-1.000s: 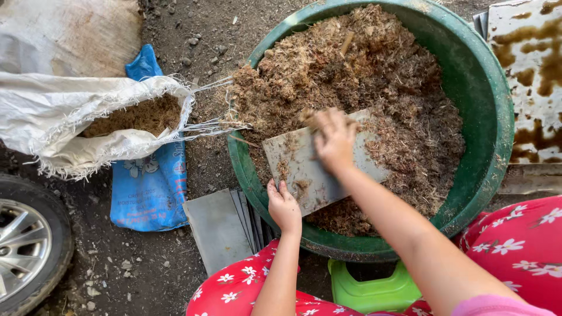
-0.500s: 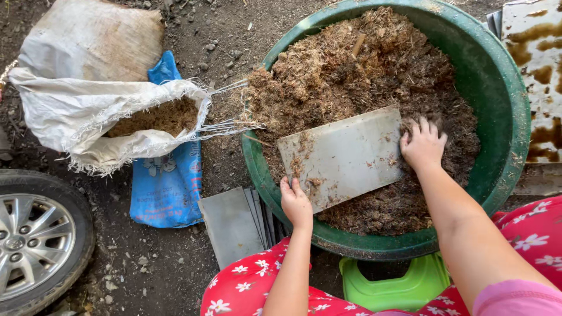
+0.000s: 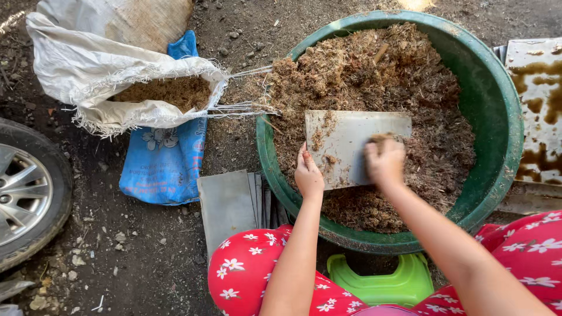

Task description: The person sits on a low stool and repeatedly scoops a fibrous brown material from a large green basin onto a flat rectangular board. They press and rub the material onto the board with their hands, then lift the board to remove excess material back into the basin. This cycle is repeated continuously.

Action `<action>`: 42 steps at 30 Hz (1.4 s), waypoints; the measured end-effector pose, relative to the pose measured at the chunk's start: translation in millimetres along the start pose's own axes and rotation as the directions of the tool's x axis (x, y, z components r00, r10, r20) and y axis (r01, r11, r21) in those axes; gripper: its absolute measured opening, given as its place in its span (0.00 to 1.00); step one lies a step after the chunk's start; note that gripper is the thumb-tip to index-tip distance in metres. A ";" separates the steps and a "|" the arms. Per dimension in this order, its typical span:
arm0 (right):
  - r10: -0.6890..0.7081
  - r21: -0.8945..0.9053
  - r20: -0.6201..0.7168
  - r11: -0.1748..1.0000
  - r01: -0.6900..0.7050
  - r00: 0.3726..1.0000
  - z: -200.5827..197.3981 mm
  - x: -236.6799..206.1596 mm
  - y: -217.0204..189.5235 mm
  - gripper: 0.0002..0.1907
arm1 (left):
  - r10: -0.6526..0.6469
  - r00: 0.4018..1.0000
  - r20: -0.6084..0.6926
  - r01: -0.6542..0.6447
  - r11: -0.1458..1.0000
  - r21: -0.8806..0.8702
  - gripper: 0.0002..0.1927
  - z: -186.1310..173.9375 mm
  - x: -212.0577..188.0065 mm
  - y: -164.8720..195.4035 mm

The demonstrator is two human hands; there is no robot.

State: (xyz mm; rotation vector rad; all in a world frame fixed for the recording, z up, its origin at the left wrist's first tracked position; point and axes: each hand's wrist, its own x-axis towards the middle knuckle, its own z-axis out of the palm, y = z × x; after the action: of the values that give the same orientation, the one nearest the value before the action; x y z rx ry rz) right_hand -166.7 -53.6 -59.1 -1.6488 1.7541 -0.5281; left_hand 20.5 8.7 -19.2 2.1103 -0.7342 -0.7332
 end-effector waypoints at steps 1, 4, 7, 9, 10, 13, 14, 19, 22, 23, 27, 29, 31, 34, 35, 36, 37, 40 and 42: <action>-0.057 0.089 0.006 0.994 0.056 0.998 15.8 -17.0 -22.0 0.28 | -0.015 1.000 -0.001 0.015 1.000 0.010 0.32 1.0 0.6 2.5; -0.498 -0.179 -0.062 0.858 0.481 0.865 57.1 -46.9 -78.3 0.29 | 0.064 0.997 -0.053 -0.061 0.996 0.059 0.32 4.1 2.4 5.0; -0.625 -0.226 -0.110 0.773 0.593 0.773 66.8 -32.7 -101.6 0.26 | 0.277 0.952 -0.131 -0.260 0.956 0.134 0.30 6.6 -1.2 2.2; -0.625 -0.152 -0.141 0.780 0.607 0.768 59.9 -0.4 -103.5 0.24 | 0.307 0.943 -0.125 -0.288 0.946 0.150 0.30 9.4 -6.1 2.0; -0.618 -0.125 -0.125 0.786 0.606 0.776 54.6 17.1 -101.1 0.24 | 0.382 0.914 -0.136 -0.362 0.920 0.152 0.29 10.8 -8.0 3.2; -0.546 -0.073 -0.144 0.837 0.542 0.825 40.3 56.3 -88.7 0.23 | 0.419 0.903 -0.097 -0.403 0.903 0.148 0.28 11.1 -16.0 8.1; -0.518 -0.065 -0.173 0.854 0.515 0.837 33.7 68.4 -80.0 0.23 | 0.321 0.946 -0.043 -0.313 0.940 0.132 0.28 10.6 -17.3 11.0; 0.216 0.123 -0.138 0.972 -0.199 0.967 14.8 96.0 -51.8 0.25 | 0.406 0.909 -0.089 -0.390 0.907 0.160 0.29 9.1 -17.0 17.2; -0.170 0.128 -0.234 0.971 0.203 0.957 36.1 72.1 -66.1 0.24 | 0.388 0.918 -0.087 -0.367 0.911 0.190 0.30 10.0 -15.1 9.4; -0.383 0.048 -0.261 0.912 0.408 0.886 49.0 58.9 -77.2 0.24 | 0.407 0.909 -0.091 -0.387 0.904 0.179 0.30 9.9 -13.0 5.3; -0.652 -0.077 -0.213 0.753 0.653 0.728 71.8 31.0 -100.3 0.25 | 0.491 0.867 -0.083 -0.471 0.863 0.184 0.32 11.9 -4.9 -11.0; -0.568 -0.032 -0.137 0.821 0.570 0.811 60.8 43.2 -90.2 0.26 | 0.374 0.926 -0.058 -0.360 0.919 0.163 0.33 12.3 -3.8 -17.4; -0.302 0.080 -0.155 0.945 0.316 0.941 39.1 75.7 -66.1 0.25 | 0.406 0.910 -0.077 -0.390 0.906 0.166 0.32 10.9 -6.9 -20.9; 0.275 0.206 -0.046 0.943 -0.260 0.960 10.2 78.9 -5.0 0.23 | 0.419 0.904 -0.085 -0.392 0.892 0.224 0.30 8.6 -8.9 -17.7; 0.378 0.239 -0.056 0.904 -0.355 0.924 -0.1 67.0 23.2 0.26 | 0.216 0.976 -0.037 -0.198 0.943 0.267 0.32 6.3 -9.4 -16.2; 0.336 0.136 -0.109 0.937 -0.321 0.936 -3.9 52.9 44.2 0.27 | 0.010 1.000 0.007 -0.012 0.950 0.312 0.34 6.6 -6.8 -12.6; 0.287 0.024 -0.154 0.958 -0.287 0.945 -2.6 42.2 57.7 0.28 | 0.105 0.994 -0.021 -0.095 0.954 0.283 0.35 8.3 -3.0 -8.7; 0.375 0.141 -0.082 0.921 -0.362 0.923 29.7 12.0 50.8 0.30 | 0.198 0.978 -0.067 -0.178 0.956 0.234 0.36 8.6 -2.8 -5.0; 0.253 0.155 -0.073 0.959 -0.239 0.965 53.8 -14.6 19.2 0.27 | 0.093 0.995 -0.041 -0.082 0.972 0.221 0.35 9.1 -1.5 -5.7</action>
State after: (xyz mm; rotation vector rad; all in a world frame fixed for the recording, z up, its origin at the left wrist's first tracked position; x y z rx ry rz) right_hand -143.0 -29.0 -107.1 -1.3014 1.9071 -0.6063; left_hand 14.6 8.5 -28.3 2.2690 -0.9100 -0.5700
